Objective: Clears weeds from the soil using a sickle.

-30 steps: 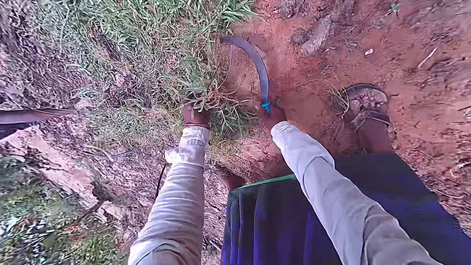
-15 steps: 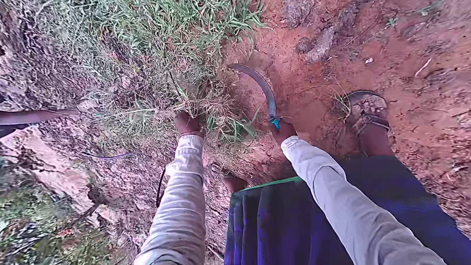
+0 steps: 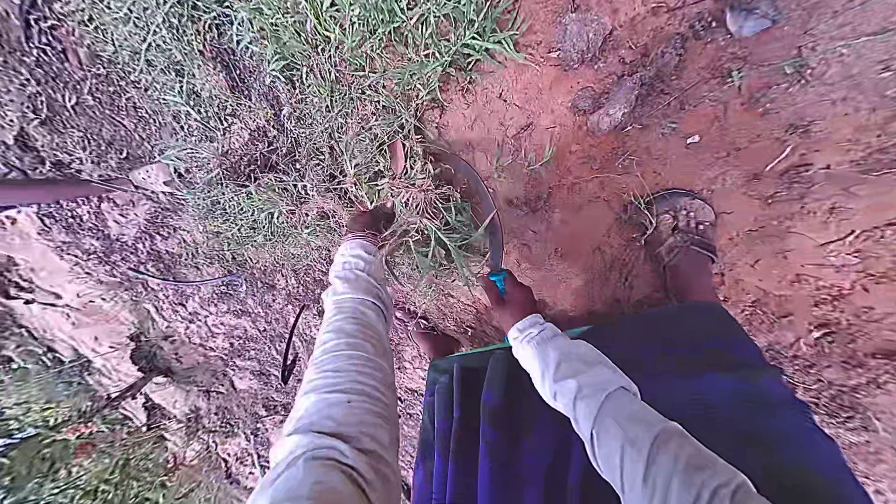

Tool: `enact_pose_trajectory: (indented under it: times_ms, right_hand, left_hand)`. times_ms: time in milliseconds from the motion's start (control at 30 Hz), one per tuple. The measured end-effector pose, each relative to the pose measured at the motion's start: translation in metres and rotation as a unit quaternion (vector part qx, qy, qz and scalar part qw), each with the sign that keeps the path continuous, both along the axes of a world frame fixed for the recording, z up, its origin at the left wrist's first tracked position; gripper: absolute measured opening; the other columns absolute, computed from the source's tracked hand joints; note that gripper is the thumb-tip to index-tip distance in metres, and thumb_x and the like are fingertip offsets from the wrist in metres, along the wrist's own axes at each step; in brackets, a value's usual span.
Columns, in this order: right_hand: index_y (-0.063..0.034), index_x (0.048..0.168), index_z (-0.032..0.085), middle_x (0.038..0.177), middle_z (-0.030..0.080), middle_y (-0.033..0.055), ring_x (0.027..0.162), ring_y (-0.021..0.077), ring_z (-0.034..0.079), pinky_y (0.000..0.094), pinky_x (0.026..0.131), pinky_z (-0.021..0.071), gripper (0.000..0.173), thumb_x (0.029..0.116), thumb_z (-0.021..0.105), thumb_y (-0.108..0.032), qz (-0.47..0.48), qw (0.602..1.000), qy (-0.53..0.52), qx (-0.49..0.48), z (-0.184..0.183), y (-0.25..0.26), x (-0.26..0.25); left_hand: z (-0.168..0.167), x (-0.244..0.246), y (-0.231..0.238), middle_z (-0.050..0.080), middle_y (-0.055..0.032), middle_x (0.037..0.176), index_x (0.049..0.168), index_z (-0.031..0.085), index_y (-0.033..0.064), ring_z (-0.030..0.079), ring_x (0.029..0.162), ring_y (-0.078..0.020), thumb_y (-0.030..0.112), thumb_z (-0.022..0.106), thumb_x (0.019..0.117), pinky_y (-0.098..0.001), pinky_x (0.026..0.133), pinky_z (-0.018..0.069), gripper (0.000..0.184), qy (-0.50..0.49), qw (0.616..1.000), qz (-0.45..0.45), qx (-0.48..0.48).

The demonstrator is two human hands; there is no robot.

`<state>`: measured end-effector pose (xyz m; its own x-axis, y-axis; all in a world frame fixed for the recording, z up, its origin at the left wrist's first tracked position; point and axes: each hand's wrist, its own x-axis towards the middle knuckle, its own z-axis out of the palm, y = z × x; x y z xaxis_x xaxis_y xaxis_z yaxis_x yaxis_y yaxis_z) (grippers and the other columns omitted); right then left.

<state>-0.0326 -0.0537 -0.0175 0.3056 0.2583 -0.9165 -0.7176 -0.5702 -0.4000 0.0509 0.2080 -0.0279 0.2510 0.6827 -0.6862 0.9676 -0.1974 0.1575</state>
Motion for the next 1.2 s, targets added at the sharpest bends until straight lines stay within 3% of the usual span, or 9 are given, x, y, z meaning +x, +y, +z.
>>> enact_pose_trajectory:
  times_ms: [133, 200, 300, 367, 500, 700, 833, 967, 1200]
  right_hand:
    - [0.0062, 0.143, 0.049, 0.12, 0.068, 0.0266, 0.115, 0.0397, 0.066, 0.0539, 0.101, 0.0488, 0.054, 0.1082, 0.049, -0.036, 0.079, 0.994, 0.066, 0.023, 0.043, 0.038, 0.001]
    - [0.0048, 0.146, 0.045, 0.124, 0.067, 0.0254, 0.119, 0.0381, 0.065, 0.0527, 0.102, 0.0486, 0.056, 0.1095, 0.045, -0.037, 0.116, 0.988, 0.093, 0.028, 0.055, 0.042, 0.011]
    - [0.0028, 0.149, 0.041, 0.127, 0.066, 0.0236, 0.12, 0.0363, 0.065, 0.0511, 0.103, 0.0487, 0.059, 0.1097, 0.043, -0.04, 0.156, 0.982, 0.106, 0.027, 0.063, 0.043, 0.019]
    - [0.0031, 0.15, 0.04, 0.13, 0.065, 0.0239, 0.121, 0.0364, 0.065, 0.0508, 0.103, 0.049, 0.059, 0.1096, 0.045, -0.04, 0.165, 0.98, 0.11, 0.018, 0.065, 0.043, 0.016]
    - [0.0034, 0.152, 0.037, 0.14, 0.059, 0.0233, 0.125, 0.0349, 0.063, 0.0488, 0.104, 0.0497, 0.06, 0.1099, 0.044, -0.04, 0.196, 0.974, 0.113, 0.004, 0.062, 0.04, 0.001]
    - [0.0051, 0.144, 0.049, 0.139, 0.059, 0.0246, 0.127, 0.036, 0.061, 0.047, 0.106, 0.049, 0.051, 0.109, 0.049, -0.032, 0.176, 0.983, 0.06, 0.009, 0.049, 0.017, -0.04]
    - [0.0122, 0.106, 0.069, 0.099, 0.072, 0.0279, 0.09, 0.043, 0.074, 0.0507, 0.076, 0.0606, 0.03, 0.0891, 0.073, -0.012, 0.049, 0.962, -0.261, -0.068, 0.035, -0.004, -0.104]
    - [0.0083, 0.099, 0.074, 0.092, 0.074, 0.0235, 0.082, 0.0401, 0.075, 0.0509, 0.07, 0.0614, 0.029, 0.0819, 0.071, -0.015, 0.078, 0.924, -0.368, -0.066, 0.026, -0.051, -0.149]
    - [0.0175, 0.103, 0.069, 0.079, 0.071, 0.0246, 0.068, 0.0349, 0.072, 0.0498, 0.066, 0.058, 0.051, 0.09, 0.063, -0.031, -0.081, 0.971, -0.192, -0.118, 0.019, -0.112, -0.166]
  left_hand:
    - [0.055, 0.004, 0.005, 0.048, -0.0226, 0.148, 0.155, 0.034, 0.0015, 0.056, 0.124, -0.0218, -0.012, 0.066, 0.0837, -0.0358, 0.1, 0.0502, 0.08, -0.191, 0.976, 0.06, 0.083]
    - [0.105, 0.028, -0.024, 0.019, -0.0215, 0.168, 0.163, 0.019, 0.0046, 0.029, 0.152, -0.0238, -0.006, 0.08, 0.0697, -0.0331, 0.12, 0.0329, 0.112, -0.268, 0.951, -0.063, 0.141]
    - [0.12, 0.074, -0.094, 0.036, -0.0291, 0.16, 0.151, 0.042, -0.0065, 0.03, 0.154, -0.0358, 0.022, 0.074, 0.0898, -0.0447, 0.126, 0.0236, 0.074, -0.321, 0.861, -0.37, 0.136]
    - [0.081, 0.11, -0.138, 0.056, -0.022, 0.148, 0.136, 0.064, -0.0005, 0.042, 0.148, -0.0377, 0.027, 0.064, 0.099, -0.0549, 0.125, 0.025, 0.046, -0.188, 0.84, -0.508, 0.023]
    - [-0.016, 0.142, -0.182, 0.058, -0.0253, 0.145, 0.132, 0.064, -0.0029, 0.047, 0.143, -0.0416, 0.038, 0.056, 0.1061, -0.0669, 0.118, 0.0267, 0.049, 0.316, 0.705, -0.631, -0.069]
    - [-0.046, 0.108, -0.111, 0.058, -0.0284, 0.142, 0.142, 0.06, 0.0104, 0.048, 0.139, -0.0501, 0.063, 0.049, 0.1024, -0.0757, 0.112, 0.03, 0.067, 0.383, 0.604, -0.694, -0.081]
    - [-0.008, 0.132, -0.103, 0.05, -0.028, 0.152, 0.145, 0.055, -0.0014, 0.038, 0.148, -0.0468, 0.06, 0.028, 0.1091, -0.0687, 0.12, 0.0217, 0.076, 0.392, 0.668, -0.621, -0.116]
    - [-0.016, 0.131, -0.094, 0.049, -0.0297, 0.152, 0.145, 0.056, -0.0012, 0.04, 0.147, -0.0475, 0.06, 0.026, 0.1092, -0.071, 0.118, 0.024, 0.077, 0.341, 0.73, -0.584, -0.101]
    - [-0.027, 0.073, -0.049, 0.039, -0.024, 0.161, 0.136, 0.064, 0.0027, 0.037, 0.145, -0.0535, 0.037, 0.071, 0.0971, -0.073, 0.105, 0.0424, 0.052, 0.277, 0.697, -0.66, -0.035]
